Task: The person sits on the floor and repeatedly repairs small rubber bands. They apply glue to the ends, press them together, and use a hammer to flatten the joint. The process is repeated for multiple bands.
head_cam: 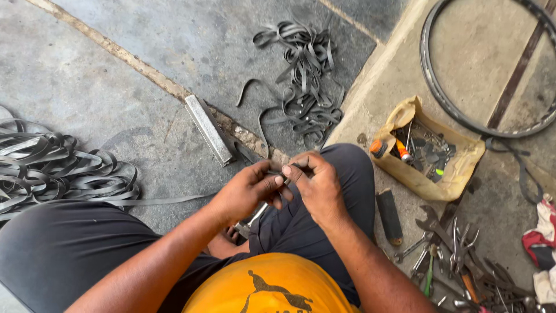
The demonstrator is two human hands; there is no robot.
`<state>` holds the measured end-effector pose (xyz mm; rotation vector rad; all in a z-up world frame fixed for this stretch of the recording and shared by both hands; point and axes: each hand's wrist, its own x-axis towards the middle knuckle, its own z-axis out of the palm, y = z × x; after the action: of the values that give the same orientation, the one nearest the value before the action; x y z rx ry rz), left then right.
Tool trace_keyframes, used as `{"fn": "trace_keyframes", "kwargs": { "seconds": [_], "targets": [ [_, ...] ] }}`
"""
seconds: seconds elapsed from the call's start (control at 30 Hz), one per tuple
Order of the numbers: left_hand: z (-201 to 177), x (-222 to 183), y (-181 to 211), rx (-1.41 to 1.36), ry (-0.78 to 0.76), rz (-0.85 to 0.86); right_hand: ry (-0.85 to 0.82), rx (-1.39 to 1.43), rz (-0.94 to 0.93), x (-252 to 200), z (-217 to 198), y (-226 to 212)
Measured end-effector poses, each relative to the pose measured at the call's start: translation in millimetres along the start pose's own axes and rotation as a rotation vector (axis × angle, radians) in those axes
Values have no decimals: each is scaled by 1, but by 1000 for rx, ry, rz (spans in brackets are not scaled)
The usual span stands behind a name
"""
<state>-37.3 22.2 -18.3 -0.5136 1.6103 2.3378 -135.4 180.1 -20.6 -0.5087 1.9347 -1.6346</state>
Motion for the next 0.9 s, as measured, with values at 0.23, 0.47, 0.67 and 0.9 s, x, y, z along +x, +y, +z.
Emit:
{"fn": "trace_keyframes", "kwargs": {
  "seconds": [0.23, 0.47, 0.67, 0.9],
  "targets": [
    [-1, 8, 1, 75, -29, -197, 57, 33, 23, -6, -11, 6],
    [12, 17, 9, 294, 17, -208, 131, 99, 123, -8, -23, 19],
    [15, 17, 8, 270, 27, -218, 408, -5, -138, 9, -64, 34],
    [7, 18, -5, 91, 94, -265, 866, -871, -176, 30, -218, 81]
  ]
}}
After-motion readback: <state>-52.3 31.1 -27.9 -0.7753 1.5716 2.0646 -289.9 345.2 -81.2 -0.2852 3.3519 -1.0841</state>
